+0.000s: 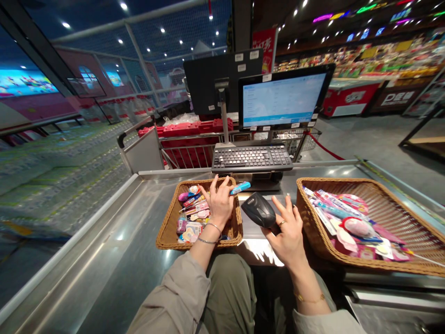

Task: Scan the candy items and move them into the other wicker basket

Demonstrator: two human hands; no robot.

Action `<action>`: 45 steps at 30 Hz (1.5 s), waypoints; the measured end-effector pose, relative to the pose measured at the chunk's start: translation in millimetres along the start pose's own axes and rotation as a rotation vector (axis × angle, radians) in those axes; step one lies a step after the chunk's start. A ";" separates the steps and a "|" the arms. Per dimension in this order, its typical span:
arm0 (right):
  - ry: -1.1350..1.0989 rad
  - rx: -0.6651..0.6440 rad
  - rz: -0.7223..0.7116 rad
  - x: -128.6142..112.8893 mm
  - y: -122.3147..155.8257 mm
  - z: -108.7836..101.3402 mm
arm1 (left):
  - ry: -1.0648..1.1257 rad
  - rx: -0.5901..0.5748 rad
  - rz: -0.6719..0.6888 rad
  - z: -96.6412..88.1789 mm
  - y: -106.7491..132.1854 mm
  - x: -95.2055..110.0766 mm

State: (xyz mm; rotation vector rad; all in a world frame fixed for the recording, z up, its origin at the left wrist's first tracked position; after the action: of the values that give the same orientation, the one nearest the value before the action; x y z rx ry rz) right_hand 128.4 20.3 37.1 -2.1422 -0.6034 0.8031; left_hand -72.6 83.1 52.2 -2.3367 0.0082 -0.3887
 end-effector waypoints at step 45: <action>-0.010 0.041 0.029 6.7 -1.3 -9.6 | 0.009 -0.013 -0.001 -5.9 -4.3 9.8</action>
State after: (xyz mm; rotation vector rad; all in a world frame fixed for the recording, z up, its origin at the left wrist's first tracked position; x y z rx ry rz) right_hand 139.5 20.6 40.8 -2.1158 -0.5572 0.8354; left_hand -65.4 80.8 61.8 -2.3477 0.0144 -0.4010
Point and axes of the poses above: each hand's wrist, its own y-axis away from the middle knuckle, its own z-axis out of the palm, x = y × z, the point moved 9 cm from there along -y, towards the middle knuckle, and after that the axes turned 5 degrees about -z, right-handed, at the moved point
